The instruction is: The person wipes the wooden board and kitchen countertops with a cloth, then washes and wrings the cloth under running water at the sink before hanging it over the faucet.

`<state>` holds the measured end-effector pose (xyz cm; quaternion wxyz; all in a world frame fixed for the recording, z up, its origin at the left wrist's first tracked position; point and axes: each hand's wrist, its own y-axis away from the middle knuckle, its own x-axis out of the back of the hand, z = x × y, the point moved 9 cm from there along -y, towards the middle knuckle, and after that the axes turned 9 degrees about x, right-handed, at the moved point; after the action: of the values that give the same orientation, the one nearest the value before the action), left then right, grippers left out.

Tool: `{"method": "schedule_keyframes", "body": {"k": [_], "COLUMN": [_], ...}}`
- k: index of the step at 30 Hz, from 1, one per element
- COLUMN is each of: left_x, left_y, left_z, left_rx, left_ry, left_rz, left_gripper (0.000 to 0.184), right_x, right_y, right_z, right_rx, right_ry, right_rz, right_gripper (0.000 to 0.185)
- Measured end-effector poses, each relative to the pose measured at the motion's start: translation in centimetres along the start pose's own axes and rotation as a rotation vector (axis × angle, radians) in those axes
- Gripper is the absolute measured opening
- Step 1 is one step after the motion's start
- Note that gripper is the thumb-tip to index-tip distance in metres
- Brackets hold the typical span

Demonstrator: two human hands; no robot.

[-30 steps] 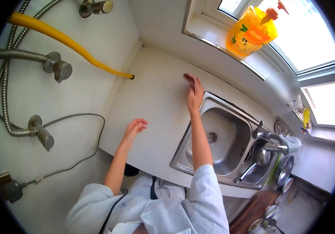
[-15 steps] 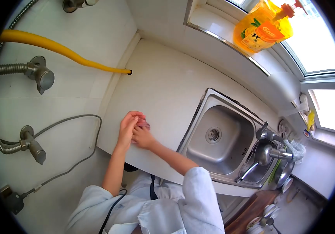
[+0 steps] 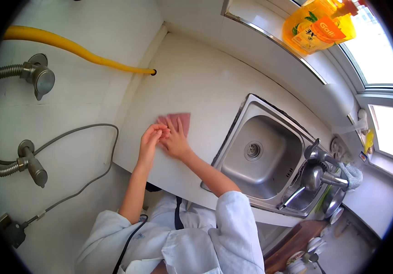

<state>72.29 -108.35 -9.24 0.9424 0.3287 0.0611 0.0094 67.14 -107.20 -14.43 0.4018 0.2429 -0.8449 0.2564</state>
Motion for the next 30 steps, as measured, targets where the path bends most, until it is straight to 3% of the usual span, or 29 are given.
{"method": "schedule_keyframes", "body": {"k": [3, 5, 7, 9, 13, 14, 16, 18, 19, 21, 24, 26, 27, 28, 29, 30], "left_x": [-0.7, -1.5, -2.1, -3.2, -4.4, -4.5, -4.9, -5.2, -5.2, -5.5, -5.7, -6.0, -6.2, -6.4, -6.8, -7.2], "left_y": [-0.5, -0.1, 0.2, 0.7, 0.7, 0.6, 0.6, 1.2, 1.6, 1.9, 2.7, 3.4, 3.7, 4.5, 5.1, 5.3], "left_z": [-1.3, -1.6, -1.5, -1.5, -2.2, -3.2, -3.9, -4.9, -5.1, -5.1, -6.3, -6.8, -7.4, -8.5, -9.3, -10.2], "left_rx": [-0.014, 0.041, 0.042, 0.037, -0.060, 0.003, 0.035, 0.108, 0.121, 0.080, 0.099, 0.087, 0.102, 0.127, 0.121, 0.127], "left_ry": [0.009, 0.009, 0.034, -0.024, -0.007, -0.034, -0.004, -0.025, -0.025, -0.052, -0.059, -0.057, -0.027, 0.002, 0.008, 0.034], "left_rz": [-0.063, -0.092, -0.103, -0.138, -0.171, -0.155, -0.198, -0.213, -0.209, -0.211, -0.187, -0.181, -0.163, -0.143, -0.143, -0.143], "left_gripper": [0.019, 0.017, 0.016, 0.020, 0.017, 0.017, 0.017, 0.018, 0.018, 0.017, 0.017, 0.016, 0.017, 0.018, 0.018, 0.018], "right_x": [1.8, 6.8, 11.8, 9.8, -2.9, -2.0, 0.0, 5.1, 8.1, 13.5, 11.1, 7.0, 4.8, 2.3, -0.3, -0.1], "right_y": [4.5, 4.3, 1.8, -0.8, 2.1, 4.4, 9.0, 8.6, 7.9, 6.6, 7.4, 11.1, 13.2, 15.6, 17.3, 17.5], "right_z": [3.3, 10.9, 14.6, 13.8, 2.7, 1.9, -0.5, 6.7, 9.3, 14.0, 10.4, 3.4, 0.2, -3.2, -5.7, -5.5], "right_rx": [0.104, -0.152, -0.411, -0.494, -0.131, -0.139, 0.138, -0.109, -0.101, -0.319, -0.349, -0.229, -0.283, -0.177, -0.085, -0.001], "right_ry": [-0.029, 0.100, 0.417, 0.431, 0.102, 0.105, -0.125, 0.067, 0.208, 0.400, 0.338, 0.061, 0.062, 0.016, -0.083, -0.093], "right_rz": [-0.116, -0.049, 0.297, 0.398, 0.006, -0.002, -0.202, -0.093, -0.048, 0.324, 0.313, 0.221, 0.152, 0.111, -0.127, -0.212], "right_gripper": [0.038, 0.040, 0.043, 0.042, 0.044, 0.044, 0.053, 0.046, 0.041, 0.040, 0.044, 0.047, 0.045, 0.046, 0.045, 0.045]}}
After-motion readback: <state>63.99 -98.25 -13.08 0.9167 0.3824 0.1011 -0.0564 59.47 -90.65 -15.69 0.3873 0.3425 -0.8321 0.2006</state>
